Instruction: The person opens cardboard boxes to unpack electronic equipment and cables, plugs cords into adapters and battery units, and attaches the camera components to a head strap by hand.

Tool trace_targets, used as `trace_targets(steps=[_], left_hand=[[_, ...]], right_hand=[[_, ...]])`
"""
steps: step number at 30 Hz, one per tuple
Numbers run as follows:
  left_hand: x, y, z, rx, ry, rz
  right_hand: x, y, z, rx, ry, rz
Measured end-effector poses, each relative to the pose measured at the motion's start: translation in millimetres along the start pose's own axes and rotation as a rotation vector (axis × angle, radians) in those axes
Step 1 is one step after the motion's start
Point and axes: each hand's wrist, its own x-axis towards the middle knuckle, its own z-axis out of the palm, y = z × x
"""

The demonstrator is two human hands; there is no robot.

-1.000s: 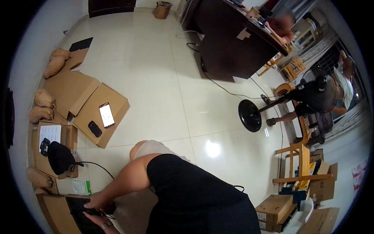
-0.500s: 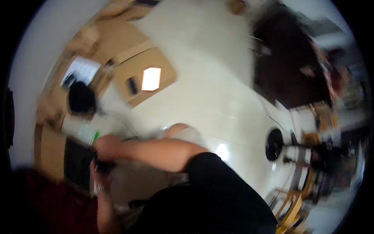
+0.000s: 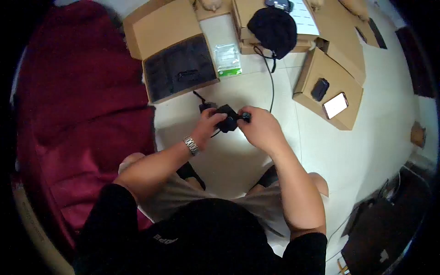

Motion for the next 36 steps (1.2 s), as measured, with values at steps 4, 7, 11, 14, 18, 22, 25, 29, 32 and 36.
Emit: trace_targets(steps=[4,7,11,14,18,22,25,29,32,36], left_hand=[[0.4,-5.6,-4.1,0.107,-0.169,-0.064],[2.6,-15.3,-7.1,0.215,-0.256,-0.016],[14.3,-26.1,-14.7,0.481,-0.194,-0.025],[17.7,-25.2,-25.3,0.513,-0.110,0.054],[20.6,-11.5,-45.0,0.661,0.121,0.048],[41.2,-25.9,-59.9,0.732,0.372,0.176],[52.8,-30.2,-78.8,0.611,0.392,0.090],[59.3,-49.4,-91.6,0.922,0.271,0.223],[71.8,-73.3,-97.6,1.074,0.238,0.414],[76.7,-66.5,-81.0,1.020,0.183,0.683]], right_hand=[[1.1,-2.0,-0.4,-0.072,-0.035,0.040],[1.9,-7.0,0.5,-0.177,-0.040,0.069],[-0.5,-2.9,9.1,-0.437,0.003,0.037],[-0.2,1.8,15.6,-0.474,0.040,0.047],[1.8,6.3,15.9,-0.404,0.112,0.062],[2.3,6.6,6.7,-0.264,0.221,0.093],[5.8,10.0,4.4,-0.206,0.317,0.067],[7.8,9.2,-2.2,-0.076,0.329,0.118],[6.4,13.1,-8.2,0.057,0.333,0.134],[8.3,26.0,-14.2,0.126,0.301,0.187]])
